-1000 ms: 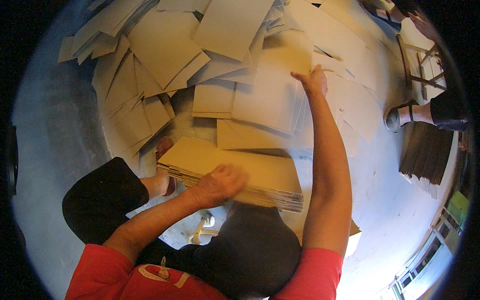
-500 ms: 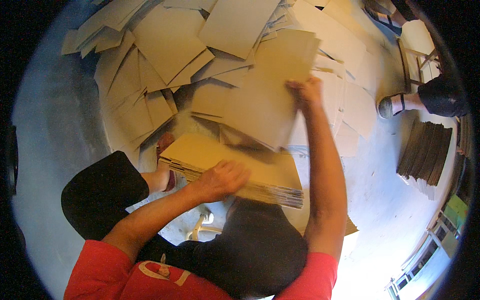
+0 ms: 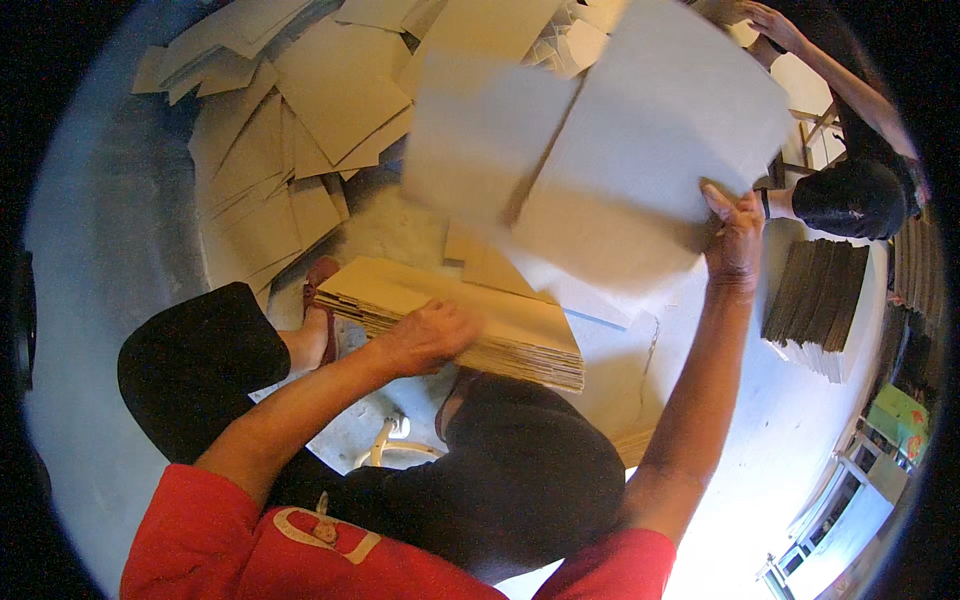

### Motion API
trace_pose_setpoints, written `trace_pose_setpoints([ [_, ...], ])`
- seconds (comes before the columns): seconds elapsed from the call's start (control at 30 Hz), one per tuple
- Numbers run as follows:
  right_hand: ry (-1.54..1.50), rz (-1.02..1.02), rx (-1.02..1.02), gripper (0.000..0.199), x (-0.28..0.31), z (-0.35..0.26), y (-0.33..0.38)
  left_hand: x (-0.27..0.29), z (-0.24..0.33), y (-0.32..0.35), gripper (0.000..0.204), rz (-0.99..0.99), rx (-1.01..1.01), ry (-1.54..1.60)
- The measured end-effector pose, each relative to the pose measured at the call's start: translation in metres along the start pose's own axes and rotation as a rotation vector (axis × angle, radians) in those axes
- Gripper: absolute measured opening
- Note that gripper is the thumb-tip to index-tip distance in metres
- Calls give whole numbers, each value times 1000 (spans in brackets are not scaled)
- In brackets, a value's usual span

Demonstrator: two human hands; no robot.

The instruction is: The person sits on the floor and repeatedly picks up flat cardboard pieces from a large pile, aligns them, and stacks them into neat bundles. Another person is visible nearby also handling cardboard.

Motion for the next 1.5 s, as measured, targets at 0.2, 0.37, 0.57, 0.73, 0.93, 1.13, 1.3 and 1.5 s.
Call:
trace_pose_setpoints([
  [0.2, -582, 168, -100, 61, -14, 109, 75, -42, 17, 34, 43, -87, -6, -138],
  [0.37, -722, 146, -222, 55, -21, 162, 136, -49, 27, 59, 47, 22, -30, -141],
  [0.57, -511, 95, -180, 45, -8, 137, 112, 23, 24, 7, 48, -269, -7, 214],
  [0.73, -404, -59, -131, 39, -16, 86, 89, 171, -23, -66, 62, 533, 210, -566],
  [0.93, -379, -52, -188, 32, -13, 93, 81, 92, -117, -56, 46, -369, 301, 227],
  [1.13, -151, -188, -233, 29, -24, 65, 72, 44, -110, -13, 39, -144, 189, 316],
  [1.3, -268, -3, -76, 32, 6, 31, 55, 41, -148, 23, 49, -219, 607, 800],
  [1.5, 180, 118, 342, 27, 21, -48, 73, 191, -268, 107, 51, -115, 679, 388],
])
Point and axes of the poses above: each hand's wrist, its own y-axis away from the middle knuckle, its own x-axis out of the back of the hand, z = x × y, the point moved 5 cm from there along -y, towards the middle knuckle, and after that the axes turned 6 degrees about -y, right-handed, at the moved point
